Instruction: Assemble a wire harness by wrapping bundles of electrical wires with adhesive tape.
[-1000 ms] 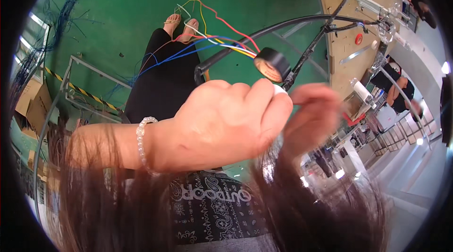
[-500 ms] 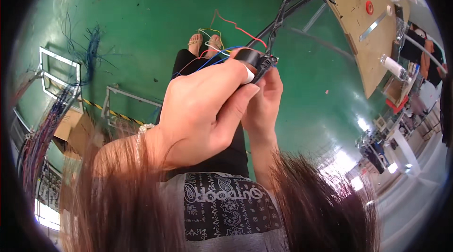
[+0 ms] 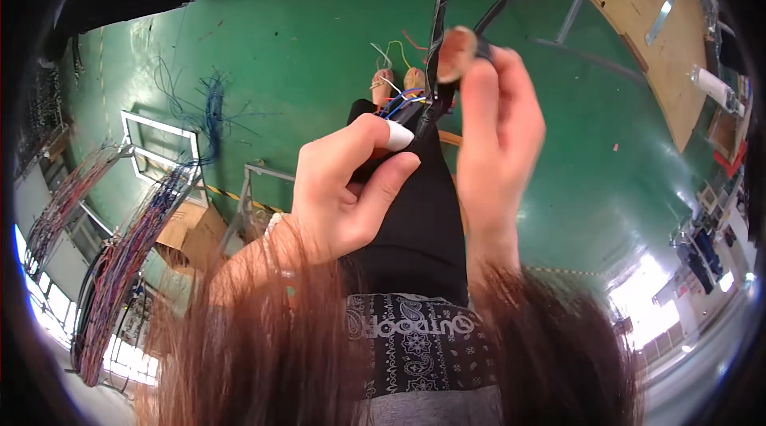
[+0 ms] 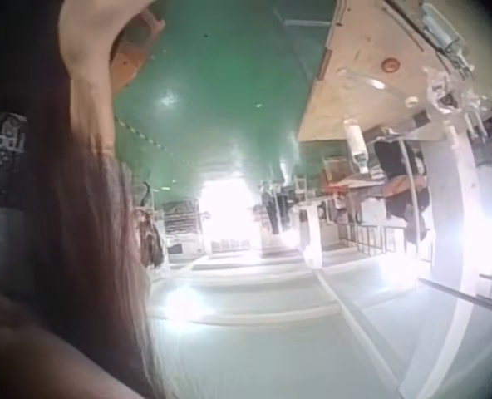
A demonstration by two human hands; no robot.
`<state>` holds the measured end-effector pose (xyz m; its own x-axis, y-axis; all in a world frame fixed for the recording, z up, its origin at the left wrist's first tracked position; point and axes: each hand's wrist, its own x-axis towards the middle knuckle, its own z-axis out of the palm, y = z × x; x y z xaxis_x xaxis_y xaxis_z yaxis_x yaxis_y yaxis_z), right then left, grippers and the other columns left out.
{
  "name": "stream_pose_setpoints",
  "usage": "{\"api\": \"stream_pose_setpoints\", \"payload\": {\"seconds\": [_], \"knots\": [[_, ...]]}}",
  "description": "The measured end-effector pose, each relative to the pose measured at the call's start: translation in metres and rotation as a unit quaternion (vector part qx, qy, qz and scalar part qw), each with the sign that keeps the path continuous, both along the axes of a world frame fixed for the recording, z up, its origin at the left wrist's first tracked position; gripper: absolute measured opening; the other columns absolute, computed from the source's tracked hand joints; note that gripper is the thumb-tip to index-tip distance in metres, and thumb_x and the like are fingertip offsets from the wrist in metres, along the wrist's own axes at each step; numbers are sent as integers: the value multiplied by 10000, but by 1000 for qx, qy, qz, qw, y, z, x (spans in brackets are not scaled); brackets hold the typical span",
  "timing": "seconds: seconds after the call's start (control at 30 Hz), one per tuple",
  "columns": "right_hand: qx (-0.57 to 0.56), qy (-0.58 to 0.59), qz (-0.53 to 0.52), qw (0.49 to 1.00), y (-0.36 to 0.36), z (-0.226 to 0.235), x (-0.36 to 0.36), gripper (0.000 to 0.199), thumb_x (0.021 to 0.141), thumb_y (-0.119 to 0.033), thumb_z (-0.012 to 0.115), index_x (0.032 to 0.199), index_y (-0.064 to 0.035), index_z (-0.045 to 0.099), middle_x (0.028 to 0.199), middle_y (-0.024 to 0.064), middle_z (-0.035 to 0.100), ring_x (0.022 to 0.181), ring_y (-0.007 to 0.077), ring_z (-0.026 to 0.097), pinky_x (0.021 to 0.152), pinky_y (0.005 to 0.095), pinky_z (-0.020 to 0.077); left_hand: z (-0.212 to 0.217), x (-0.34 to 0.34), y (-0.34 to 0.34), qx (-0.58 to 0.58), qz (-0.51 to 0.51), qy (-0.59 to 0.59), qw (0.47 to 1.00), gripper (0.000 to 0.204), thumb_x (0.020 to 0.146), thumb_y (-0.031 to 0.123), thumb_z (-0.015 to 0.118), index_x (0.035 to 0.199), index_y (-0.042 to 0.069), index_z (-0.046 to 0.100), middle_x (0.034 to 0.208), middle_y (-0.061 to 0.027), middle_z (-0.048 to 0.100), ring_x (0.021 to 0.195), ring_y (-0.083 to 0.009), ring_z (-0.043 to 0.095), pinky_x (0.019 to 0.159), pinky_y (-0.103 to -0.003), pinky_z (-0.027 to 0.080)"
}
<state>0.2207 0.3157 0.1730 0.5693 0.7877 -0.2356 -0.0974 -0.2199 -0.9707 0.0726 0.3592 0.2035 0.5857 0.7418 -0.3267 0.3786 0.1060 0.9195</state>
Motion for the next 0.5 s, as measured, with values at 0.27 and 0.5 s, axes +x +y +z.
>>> {"api": "stream_pose_setpoints", "payload": {"seconds": [0.27,0.5], "knots": [[23,-206,-95,974,-19,-31,-5,167,948,-124,570,837,0,575,810,51,578,765,82,489,697,197,388,0,-9,-2,-305,126,-35,943,185,927,197,624,964,30,553,748,37,538,648,-14,433,593,-170,346],[213,603,-44,768,-20,-46,-42,899,835,-194,710,1507,-58,129,1559,47,207,1451,265,162,1149,459,238,4,0,-5,-352,144,-74,922,238,939,237,609,999,64,457,761,-24,502,542,-45,358,470,-199,244]]}}
